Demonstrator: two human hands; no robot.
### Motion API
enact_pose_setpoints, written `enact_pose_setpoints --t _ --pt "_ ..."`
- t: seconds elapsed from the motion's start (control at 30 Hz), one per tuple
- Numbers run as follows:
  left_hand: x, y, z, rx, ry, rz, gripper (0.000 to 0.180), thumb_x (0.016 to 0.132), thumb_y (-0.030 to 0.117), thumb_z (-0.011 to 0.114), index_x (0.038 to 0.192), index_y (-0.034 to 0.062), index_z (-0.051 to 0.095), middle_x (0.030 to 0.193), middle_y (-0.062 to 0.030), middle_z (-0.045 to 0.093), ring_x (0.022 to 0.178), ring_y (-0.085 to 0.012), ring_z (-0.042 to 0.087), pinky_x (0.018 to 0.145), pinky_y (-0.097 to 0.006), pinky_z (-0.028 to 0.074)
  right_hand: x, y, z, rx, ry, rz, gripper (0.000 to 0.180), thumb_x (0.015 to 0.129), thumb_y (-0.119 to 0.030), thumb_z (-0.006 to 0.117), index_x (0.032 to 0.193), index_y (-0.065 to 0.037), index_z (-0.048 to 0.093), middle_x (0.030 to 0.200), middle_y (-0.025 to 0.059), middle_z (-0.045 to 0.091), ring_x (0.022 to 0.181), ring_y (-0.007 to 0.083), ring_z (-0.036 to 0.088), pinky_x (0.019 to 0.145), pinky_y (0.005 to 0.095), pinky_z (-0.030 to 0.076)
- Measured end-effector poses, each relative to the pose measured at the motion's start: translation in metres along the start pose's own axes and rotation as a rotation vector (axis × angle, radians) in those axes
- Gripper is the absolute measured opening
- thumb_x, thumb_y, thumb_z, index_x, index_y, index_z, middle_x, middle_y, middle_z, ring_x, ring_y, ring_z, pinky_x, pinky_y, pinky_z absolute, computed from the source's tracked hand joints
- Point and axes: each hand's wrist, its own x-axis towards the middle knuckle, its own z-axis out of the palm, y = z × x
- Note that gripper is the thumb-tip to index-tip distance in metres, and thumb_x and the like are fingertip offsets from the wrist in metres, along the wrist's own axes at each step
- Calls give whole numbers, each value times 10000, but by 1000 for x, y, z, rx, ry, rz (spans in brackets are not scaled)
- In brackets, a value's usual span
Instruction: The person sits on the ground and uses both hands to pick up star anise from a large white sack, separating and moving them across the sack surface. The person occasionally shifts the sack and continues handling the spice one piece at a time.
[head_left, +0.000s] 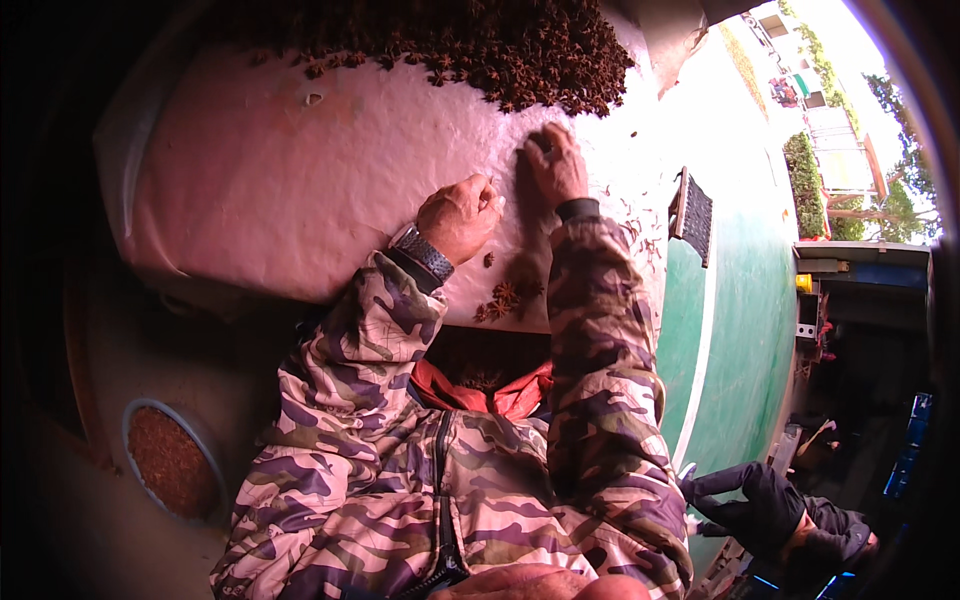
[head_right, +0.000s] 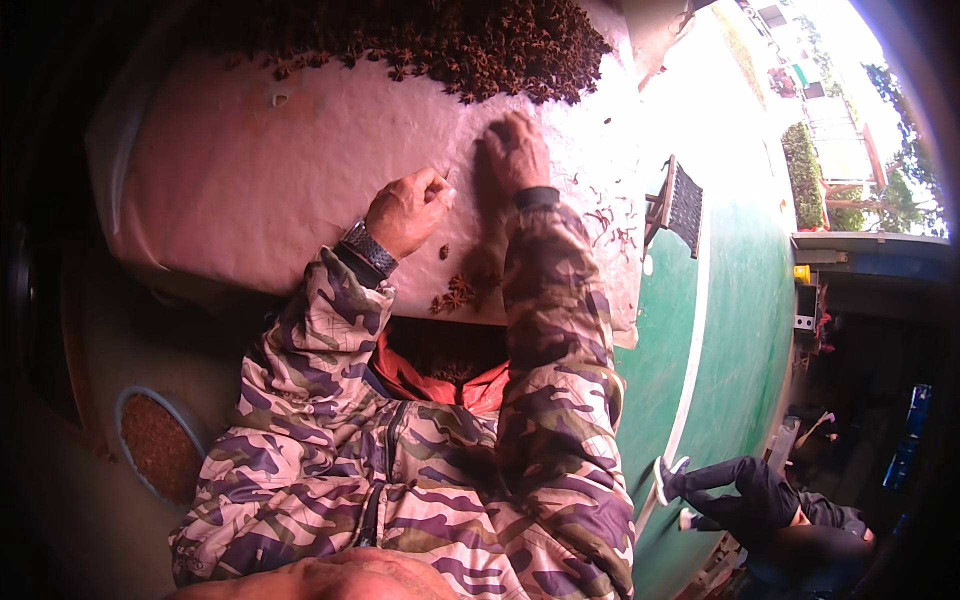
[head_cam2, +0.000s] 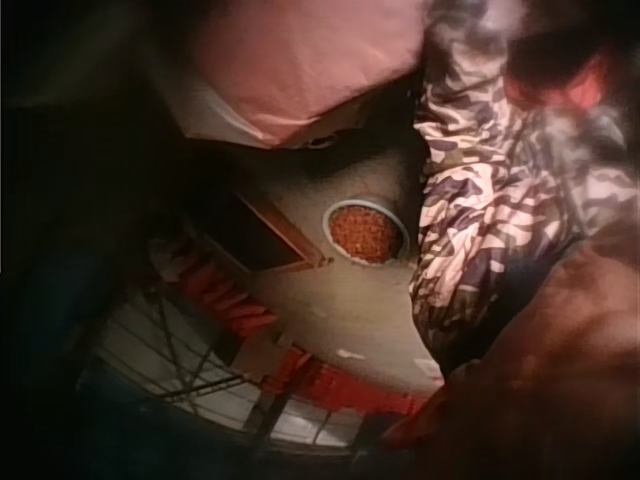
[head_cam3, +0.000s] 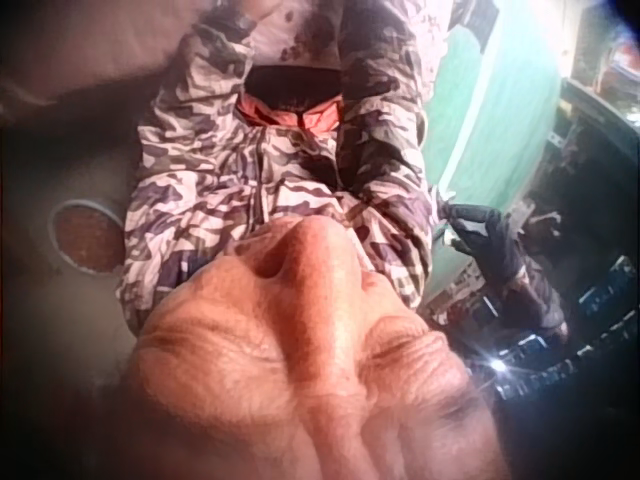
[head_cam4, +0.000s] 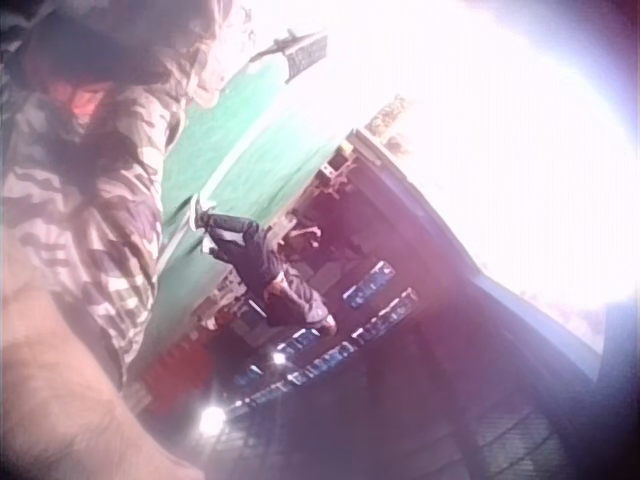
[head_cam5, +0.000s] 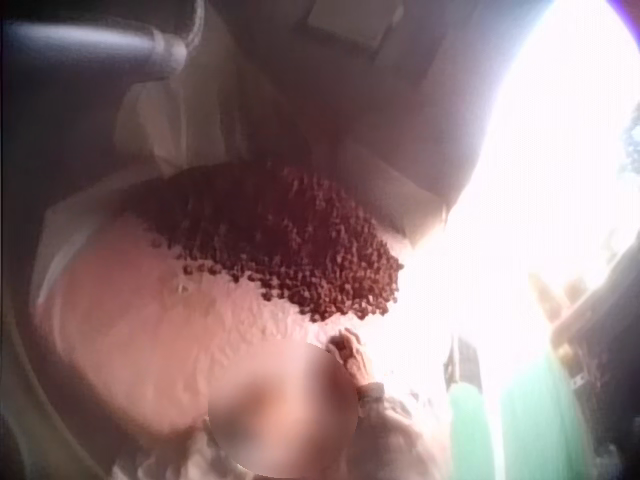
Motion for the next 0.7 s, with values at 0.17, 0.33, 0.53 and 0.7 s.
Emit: enact_pose_setpoints --t 0.17,0.33,0.53,0.7 --pt "-1 -8 -6 32 22 -10 248 955 275 673 1014 34 682 903 -186 737 872 -364 725 783 -436 563 -72 -70 -31 232 -253 -281 356 966 -253 654 1257 -47 652 1362 195 594 1234 410 572 1041 487 475" --pt "0 -17 6 82 -10 -2 261 952 272 677 1030 24 682 924 -197 738 890 -368 725 791 -438 563 -160 -112 -72 149 -414 -314 497 956 -279 679 1354 -2 566 1455 183 534 1383 406 470 1151 505 375" --pt "2 -25 5 46 -83 -16 288 919 336 677 1002 60 672 939 -202 731 945 -416 701 833 -482 553 -213 -123 -89 197 -442 -328 483 883 -259 764 1296 -60 612 1406 167 565 1358 366 502 1098 499 417" --pt "1 -20 6 36 -102 22 276 934 308 681 1008 42 672 905 -184 729 886 -375 707 799 -449 553 -190 -104 -86 -33 -87 -162 571 902 -341 747 1342 -18 579 1436 212 537 1346 435 486 1114 515 399"
